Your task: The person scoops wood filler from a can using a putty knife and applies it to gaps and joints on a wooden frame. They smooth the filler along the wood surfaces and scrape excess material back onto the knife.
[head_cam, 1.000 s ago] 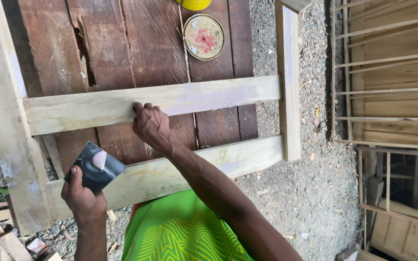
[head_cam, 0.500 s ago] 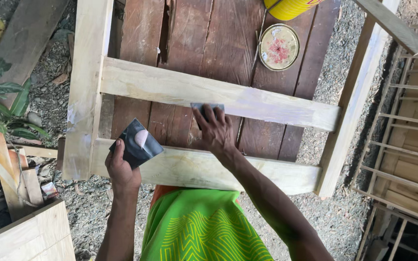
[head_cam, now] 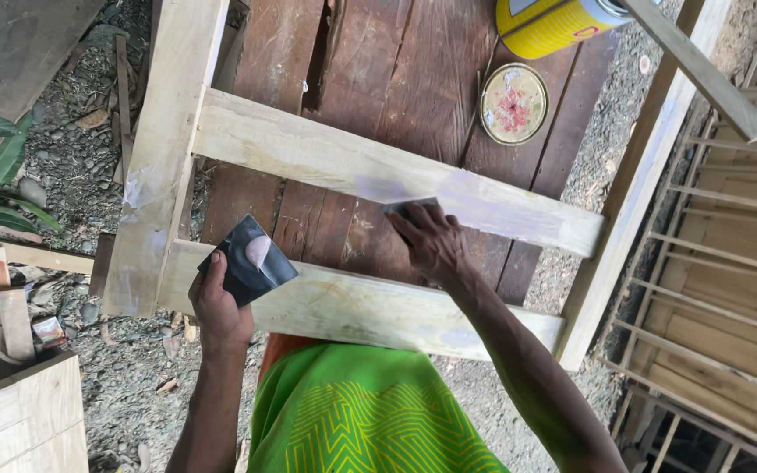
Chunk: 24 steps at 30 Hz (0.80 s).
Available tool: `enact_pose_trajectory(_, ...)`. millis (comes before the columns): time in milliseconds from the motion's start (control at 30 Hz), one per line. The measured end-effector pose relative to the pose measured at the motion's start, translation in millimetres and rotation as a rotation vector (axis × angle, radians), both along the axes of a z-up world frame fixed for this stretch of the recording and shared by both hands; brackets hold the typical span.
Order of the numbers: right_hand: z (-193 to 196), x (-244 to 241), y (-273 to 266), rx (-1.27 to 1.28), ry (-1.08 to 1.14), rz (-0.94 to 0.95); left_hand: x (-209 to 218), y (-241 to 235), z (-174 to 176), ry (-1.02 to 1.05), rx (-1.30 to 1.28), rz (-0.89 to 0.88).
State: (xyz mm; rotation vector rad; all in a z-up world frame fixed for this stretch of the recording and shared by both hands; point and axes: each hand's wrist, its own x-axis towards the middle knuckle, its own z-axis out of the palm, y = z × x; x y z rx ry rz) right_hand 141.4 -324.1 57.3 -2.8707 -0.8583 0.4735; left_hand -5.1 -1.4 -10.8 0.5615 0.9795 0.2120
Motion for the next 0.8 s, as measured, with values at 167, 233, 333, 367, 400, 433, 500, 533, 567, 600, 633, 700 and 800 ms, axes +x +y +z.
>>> enact_pose_trajectory(167, 3, 14, 8, 0.028, 0.032, -0.063, -6, 0, -3, 0.003, -0.006, 0.001)
enact_pose_trajectory(233, 12, 10, 15, 0.028, 0.083, -0.028, -8, 1, 0, 0.009, -0.01, 0.007)
enact_pose_trajectory(333, 20, 16, 32, 0.066, 0.089, -0.002, -4, 2, -1, 0.023, -0.009, 0.02)
enact_pose_trajectory(367, 18, 21, 41, 0.087, 0.076, -0.009, -5, 2, 0, 0.029, -0.018, 0.02)
enact_pose_trajectory(400, 14, 25, 52, 0.109, 0.063, -0.017, -7, 1, 2, 0.035, -0.026, 0.02)
enact_pose_trajectory(433, 6, 30, 66, 0.063, 0.077, -0.027, -8, 0, 3, 0.038, -0.028, 0.023)
enact_pose_trajectory(500, -10, 36, 90, -0.028, 0.101, -0.047, -8, 1, 5, 0.041, -0.032, 0.03)
enact_pose_trajectory(533, -11, 35, 91, -0.006, 0.073, -0.002, -5, 3, 5, 0.031, -0.031, 0.029)
enact_pose_trajectory(567, -9, 27, 90, 0.012, 0.054, 0.044, -7, 4, 7, 0.031, -0.033, 0.029)
enact_pose_trajectory(600, -6, 19, 89, 0.031, 0.036, 0.089, -9, 6, 8, 0.032, -0.036, 0.028)
enact_pose_trajectory(633, -3, 19, 84, 0.015, 0.083, 0.128, -10, 5, 8, 0.023, -0.034, 0.033)
enact_pose_trajectory(700, 9, 26, 72, -0.016, 0.164, 0.205, -8, 6, 5, -0.005, -0.027, 0.04)
enact_pose_trajectory(800, 28, 33, 74, 0.097, 0.211, 0.214, 2, -1, 2, 0.018, 0.005, 0.023)
